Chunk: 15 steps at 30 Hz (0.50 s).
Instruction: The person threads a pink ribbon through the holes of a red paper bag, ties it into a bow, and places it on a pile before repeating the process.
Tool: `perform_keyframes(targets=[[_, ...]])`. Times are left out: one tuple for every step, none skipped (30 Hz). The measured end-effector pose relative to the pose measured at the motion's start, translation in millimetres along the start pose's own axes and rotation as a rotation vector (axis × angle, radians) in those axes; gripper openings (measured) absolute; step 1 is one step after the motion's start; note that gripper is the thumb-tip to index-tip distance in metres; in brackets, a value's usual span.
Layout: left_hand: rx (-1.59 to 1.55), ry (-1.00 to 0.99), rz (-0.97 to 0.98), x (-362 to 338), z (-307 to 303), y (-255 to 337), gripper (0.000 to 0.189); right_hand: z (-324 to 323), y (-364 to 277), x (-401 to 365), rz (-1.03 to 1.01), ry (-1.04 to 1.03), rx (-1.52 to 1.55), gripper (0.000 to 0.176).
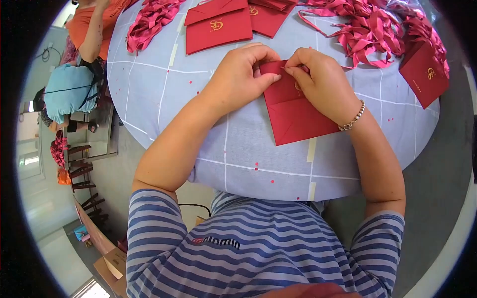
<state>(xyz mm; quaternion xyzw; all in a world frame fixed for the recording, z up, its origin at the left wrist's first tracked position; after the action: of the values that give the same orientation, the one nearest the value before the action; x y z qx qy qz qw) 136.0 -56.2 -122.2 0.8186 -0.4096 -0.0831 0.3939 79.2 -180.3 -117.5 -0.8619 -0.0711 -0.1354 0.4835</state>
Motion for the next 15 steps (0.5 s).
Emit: perform_keyframes(targets=[[0.003, 0.001, 0.005, 0, 1, 2, 0.023, 1, 1, 0, 0.034, -0.016, -0.014, 0.008], [0.010, 0.004, 0.007, -1, 1, 3, 0.022, 0, -2, 0, 0.030, -0.011, -0.015, 0.008], [0.017, 0.007, 0.009, -1, 2, 4, 0.021, 0, -1, 0, 0.063, -0.010, -0.071, 0.008], [0.021, 0.009, 0.014, -1, 4, 5, 0.021, 1, -1, 0, 0.096, -0.008, -0.126, 0.008], [0.072, 0.028, 0.048, -1, 5, 7, 0.021, 2, -4, 0, 0.091, -0.004, -0.127, 0.008], [0.124, 0.046, 0.082, -1, 5, 10, 0.021, 5, -8, 0, 0.074, 0.004, -0.220, 0.009], [0.128, 0.046, 0.085, -1, 6, 10, 0.021, 7, -11, -1, 0.057, 0.012, -0.312, 0.010], [0.128, 0.053, 0.088, -1, 6, 10, 0.020, 11, -14, -3, 0.056, 0.016, -0.310, 0.010], [0.128, 0.059, 0.090, -1, 5, 11, 0.020, 14, -19, -6, 0.012, 0.039, -0.362, 0.010], [0.132, 0.058, 0.092, -1, 5, 12, 0.020, 15, -24, -7, -0.034, 0.064, -0.415, 0.011], [0.100, 0.038, 0.056, -1, 6, 10, 0.021, 14, -24, -7, -0.036, 0.068, -0.414, 0.011], [0.067, 0.018, 0.017, -2, 7, 7, 0.021, 12, -23, -7, -0.046, 0.061, -0.382, 0.007], [0.069, 0.018, 0.017, -2, 9, 8, 0.021, 10, -22, -7, -0.057, 0.053, -0.351, 0.006], [0.033, 0.005, -0.021, -3, 12, 6, 0.022, 5, -20, -5, -0.059, 0.053, -0.349, 0.006], [-0.004, -0.008, -0.058, -3, 15, 4, 0.023, 5, -13, -3, -0.004, -0.024, -0.342, 0.007]])
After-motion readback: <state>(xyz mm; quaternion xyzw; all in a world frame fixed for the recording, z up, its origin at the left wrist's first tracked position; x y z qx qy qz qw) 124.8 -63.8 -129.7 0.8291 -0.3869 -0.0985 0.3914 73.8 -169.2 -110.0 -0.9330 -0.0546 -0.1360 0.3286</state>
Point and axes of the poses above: each hand's wrist, its own x-axis towards the middle knuckle, its own z-axis out of the palm, y = z × x, the point moved 8 cm from there along x, towards the middle knuckle, and after that the axes turned 10 degrees about x, right-handed, at the moved point
